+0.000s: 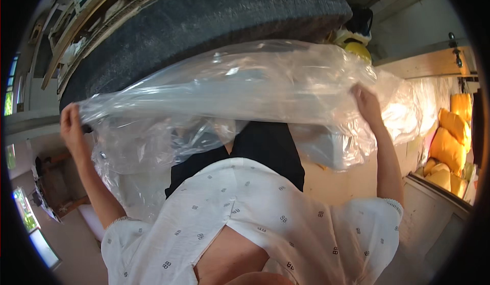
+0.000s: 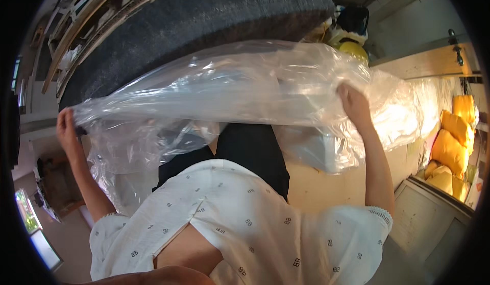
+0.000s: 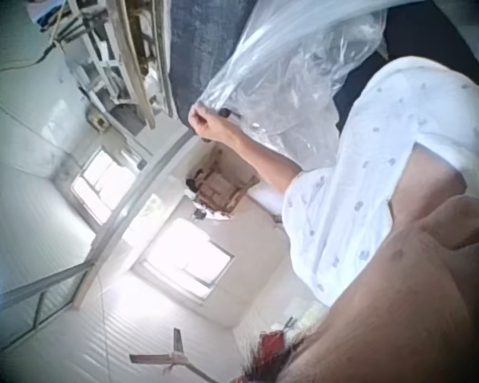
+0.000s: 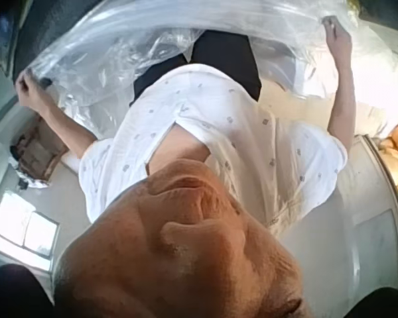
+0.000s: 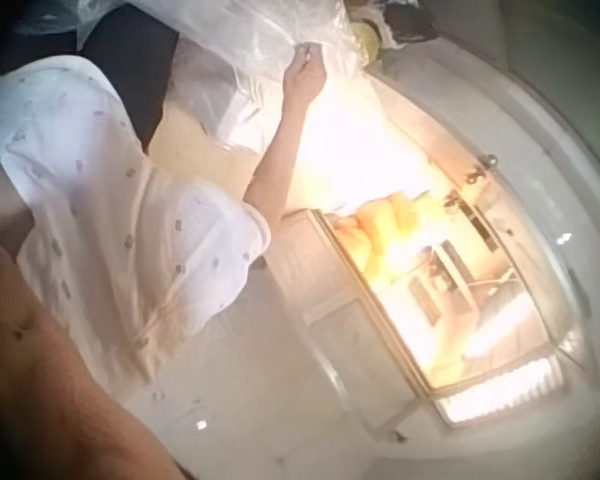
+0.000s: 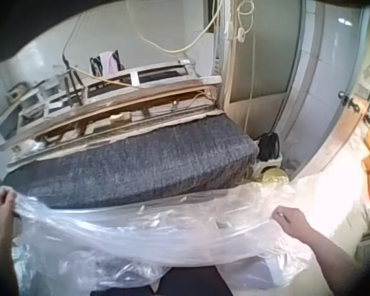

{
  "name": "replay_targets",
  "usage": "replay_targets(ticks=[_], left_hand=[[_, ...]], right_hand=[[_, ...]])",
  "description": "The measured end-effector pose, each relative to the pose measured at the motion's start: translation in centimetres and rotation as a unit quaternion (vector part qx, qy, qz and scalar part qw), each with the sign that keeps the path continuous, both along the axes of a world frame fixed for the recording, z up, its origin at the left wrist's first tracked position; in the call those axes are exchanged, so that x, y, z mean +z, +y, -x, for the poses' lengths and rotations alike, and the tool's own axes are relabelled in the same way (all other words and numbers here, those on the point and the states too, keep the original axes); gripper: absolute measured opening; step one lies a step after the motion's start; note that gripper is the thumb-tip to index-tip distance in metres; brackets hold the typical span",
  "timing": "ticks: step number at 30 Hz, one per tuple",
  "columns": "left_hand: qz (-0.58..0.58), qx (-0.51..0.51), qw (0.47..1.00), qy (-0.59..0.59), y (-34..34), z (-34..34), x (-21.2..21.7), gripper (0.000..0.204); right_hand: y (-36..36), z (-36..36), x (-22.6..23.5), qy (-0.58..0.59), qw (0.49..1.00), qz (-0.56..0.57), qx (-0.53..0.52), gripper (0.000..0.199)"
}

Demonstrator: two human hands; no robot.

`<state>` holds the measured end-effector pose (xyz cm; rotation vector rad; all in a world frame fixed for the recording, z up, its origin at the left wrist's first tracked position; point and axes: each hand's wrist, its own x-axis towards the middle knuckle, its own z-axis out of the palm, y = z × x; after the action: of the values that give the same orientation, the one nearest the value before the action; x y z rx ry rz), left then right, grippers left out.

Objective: Wrapping a large foam or rubber object in clear plastic sheeting at a workbench.

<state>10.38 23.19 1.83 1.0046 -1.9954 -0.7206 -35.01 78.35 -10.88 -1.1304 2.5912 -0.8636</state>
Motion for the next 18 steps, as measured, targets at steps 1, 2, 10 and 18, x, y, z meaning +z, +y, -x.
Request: replay_targets(ticks=[1,2,10,18], left_hand=[[0.032,0.031,0.999,-0.02,-1.0,-1.7,0.7,0.02],[0.023,0.044,0.999,-0.013,-3.0,-5.0,1.6,0.021],[0.079,0.252,0.96,-0.097,-15.4,-22.4,0.5,0.033],[0.006,0.127,0.972,-0.197,-25.8,-20.8,-9.4,0.03]], right_hand=[[-2.9,-0.5,3.7,-0.075,0.993,0.072,-0.049,0.013],[-4.1,-0.8,4.7,-0.082,0.993,0.07,-0.048,0.013],[7.5,1.8,-2.1,0.023,0.764,-0.62,0.176,0.025],[-2.4,25.0,20.0,0.028,0.904,0.377,-0.199,0.042]])
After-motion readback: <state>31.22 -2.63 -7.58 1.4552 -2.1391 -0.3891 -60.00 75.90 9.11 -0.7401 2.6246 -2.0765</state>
